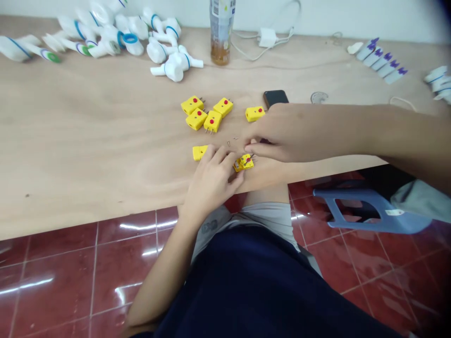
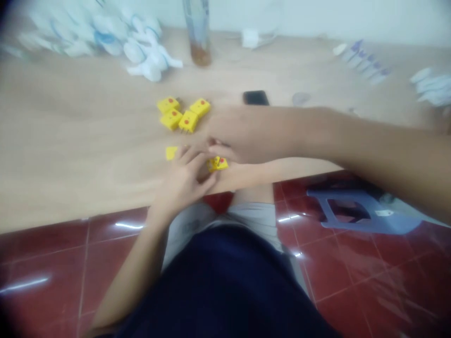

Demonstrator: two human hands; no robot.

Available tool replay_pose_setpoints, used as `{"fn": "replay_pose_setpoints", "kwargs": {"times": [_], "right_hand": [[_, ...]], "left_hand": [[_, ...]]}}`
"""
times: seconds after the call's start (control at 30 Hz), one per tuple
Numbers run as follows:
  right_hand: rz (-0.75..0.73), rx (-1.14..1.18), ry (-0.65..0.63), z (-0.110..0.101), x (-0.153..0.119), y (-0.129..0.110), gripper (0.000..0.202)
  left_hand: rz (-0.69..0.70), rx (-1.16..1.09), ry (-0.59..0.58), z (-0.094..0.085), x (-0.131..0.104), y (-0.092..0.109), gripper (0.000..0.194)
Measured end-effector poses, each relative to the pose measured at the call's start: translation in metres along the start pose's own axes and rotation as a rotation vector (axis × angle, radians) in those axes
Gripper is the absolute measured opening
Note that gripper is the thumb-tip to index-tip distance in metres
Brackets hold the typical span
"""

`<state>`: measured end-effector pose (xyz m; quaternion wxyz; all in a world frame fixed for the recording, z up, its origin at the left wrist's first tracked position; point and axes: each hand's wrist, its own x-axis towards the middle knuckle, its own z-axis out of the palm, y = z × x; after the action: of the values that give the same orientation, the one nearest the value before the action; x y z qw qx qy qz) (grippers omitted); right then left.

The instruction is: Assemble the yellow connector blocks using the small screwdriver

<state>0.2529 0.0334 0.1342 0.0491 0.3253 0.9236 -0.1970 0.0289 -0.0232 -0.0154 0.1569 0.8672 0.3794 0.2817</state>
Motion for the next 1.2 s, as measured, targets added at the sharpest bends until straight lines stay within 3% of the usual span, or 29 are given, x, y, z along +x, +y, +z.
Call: {"fn": "replay_pose_setpoints", "kwargs": {"times": [0.3, 0.63, 0.87, 1.03, 1.2], "right_hand": [[-0.005, -0.023, 0.0, -0.002, 0.002, -0.003, 0.025], [0.007, -0.019, -0.052, -0.001, 0.0, -0.002, 0.029], [-0.049, 0.03, 0.018, -0.002, -0.002, -0.003, 0.031], [0.023, 0.043, 0.236, -0.015, -0.028, 0.0, 0.006], [0.131, 0.133, 0.463, 0.008, -0.056, 0.006, 0.021]], "left_hand": [[0.003, -0.003, 0.006, 0.0, 0.0, 0.001, 0.021], [-0.012, -0.036, 0.005, -0.001, 0.0, 0.002, 0.022], [-0.031, -0.044, -0.004, -0.003, -0.001, 0.002, 0.03], [-0.036, -0.144, 0.026, -0.01, -0.003, 0.002, 0.028], [-0.037, -0.17, 0.046, -0.012, 0.001, 0.003, 0.016]]}}
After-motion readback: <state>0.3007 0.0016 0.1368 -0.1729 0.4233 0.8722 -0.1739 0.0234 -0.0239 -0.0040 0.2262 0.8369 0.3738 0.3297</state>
